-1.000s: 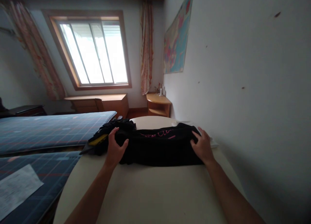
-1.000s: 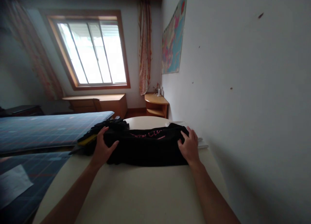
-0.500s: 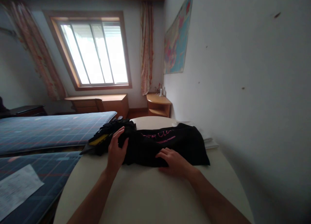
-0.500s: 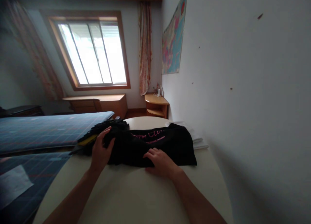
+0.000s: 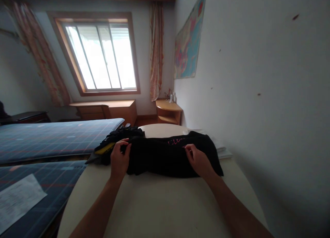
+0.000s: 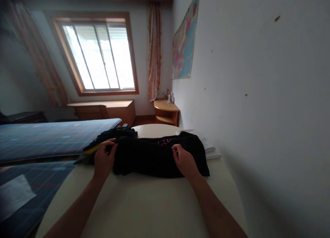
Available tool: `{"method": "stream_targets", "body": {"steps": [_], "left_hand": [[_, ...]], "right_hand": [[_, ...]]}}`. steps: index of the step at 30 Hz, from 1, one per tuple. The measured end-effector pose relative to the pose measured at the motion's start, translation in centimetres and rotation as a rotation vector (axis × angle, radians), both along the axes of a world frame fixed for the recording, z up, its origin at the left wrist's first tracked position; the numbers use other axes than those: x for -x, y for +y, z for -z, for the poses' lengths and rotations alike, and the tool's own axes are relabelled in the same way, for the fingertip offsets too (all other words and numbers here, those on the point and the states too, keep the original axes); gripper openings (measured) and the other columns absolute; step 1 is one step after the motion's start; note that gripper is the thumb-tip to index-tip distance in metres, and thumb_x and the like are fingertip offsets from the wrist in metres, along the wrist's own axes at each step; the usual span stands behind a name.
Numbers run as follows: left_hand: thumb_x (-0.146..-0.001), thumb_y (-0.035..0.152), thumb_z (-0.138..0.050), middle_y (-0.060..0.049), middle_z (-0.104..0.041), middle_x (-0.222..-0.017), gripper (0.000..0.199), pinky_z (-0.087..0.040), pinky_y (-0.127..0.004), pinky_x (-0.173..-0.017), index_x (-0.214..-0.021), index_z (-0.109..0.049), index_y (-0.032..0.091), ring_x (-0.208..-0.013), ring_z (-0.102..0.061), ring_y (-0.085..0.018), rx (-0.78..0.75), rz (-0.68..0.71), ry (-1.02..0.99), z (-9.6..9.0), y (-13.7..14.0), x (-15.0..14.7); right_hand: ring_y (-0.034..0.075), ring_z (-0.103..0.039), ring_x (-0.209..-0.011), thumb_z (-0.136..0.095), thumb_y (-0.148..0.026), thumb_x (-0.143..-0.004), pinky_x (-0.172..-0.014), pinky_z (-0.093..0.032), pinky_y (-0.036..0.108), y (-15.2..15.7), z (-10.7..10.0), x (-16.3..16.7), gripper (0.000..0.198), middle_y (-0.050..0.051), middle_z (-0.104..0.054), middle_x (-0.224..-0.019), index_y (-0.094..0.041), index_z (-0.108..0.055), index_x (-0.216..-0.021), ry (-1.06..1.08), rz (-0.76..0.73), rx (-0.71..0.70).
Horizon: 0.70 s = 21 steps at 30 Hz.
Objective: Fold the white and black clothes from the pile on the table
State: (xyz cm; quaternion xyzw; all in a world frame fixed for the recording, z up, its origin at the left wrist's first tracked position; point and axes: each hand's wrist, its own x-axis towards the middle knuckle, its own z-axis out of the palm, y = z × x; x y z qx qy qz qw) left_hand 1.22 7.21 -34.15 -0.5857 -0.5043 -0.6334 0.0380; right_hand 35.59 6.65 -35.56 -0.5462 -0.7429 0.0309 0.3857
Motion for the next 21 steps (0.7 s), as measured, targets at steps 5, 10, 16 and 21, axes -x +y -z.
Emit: {"method": "stream_targets", "body": {"steps": [5,10,16,21], "left_hand": [[-0.088,0.032,-0.062,-0.009,-0.063,-0.127,0.016,-0.051,-0.04,-0.094,-0.101,-0.057,0.023,-0.115,-0.061,-0.024,0.038,0.191,0.19,0.4,-0.3,-0.7],[-0.085,0.014,-0.05,-0.008,-0.059,-0.134,0.024,-0.044,-0.043,-0.106,-0.105,-0.059,0.023,-0.123,-0.057,-0.023,0.024,0.253,0.337,0.3,-0.6,-0.9],[-0.083,0.023,-0.054,-0.007,-0.064,-0.114,0.016,-0.055,-0.033,-0.078,-0.093,-0.066,0.022,-0.104,-0.063,-0.023,0.024,0.053,0.165,-0.4,-0.9,-0.7],[-0.076,0.023,-0.05,-0.003,-0.069,-0.095,0.024,-0.051,-0.028,-0.067,-0.092,-0.068,0.021,-0.078,-0.064,-0.018,0.098,-0.001,-0.155,-0.9,-0.8,-0.3]], "right_hand": [[0.022,-0.067,-0.073,-0.04,-0.033,-0.096,-0.067,-0.046,0.031,1.0,0.3,-2.0,0.022,0.005,-0.07,-0.085,-0.021,-0.056,-0.106,0.114,0.197,-0.093],[0.023,-0.068,-0.082,-0.04,-0.03,-0.095,-0.076,-0.048,0.034,1.4,0.9,-2.8,0.023,0.007,-0.071,-0.093,-0.021,-0.06,-0.104,0.112,0.166,-0.136],[0.022,-0.066,-0.085,-0.046,-0.026,-0.09,-0.081,-0.049,0.034,1.1,0.6,-2.0,0.022,0.006,-0.069,-0.094,-0.02,-0.063,-0.102,0.093,0.111,-0.135],[0.019,-0.063,-0.079,-0.049,-0.02,-0.087,-0.079,-0.047,0.032,-0.4,-0.2,-0.3,0.023,0.003,-0.07,-0.091,-0.021,-0.065,-0.102,-0.004,-0.071,-0.088]]}}
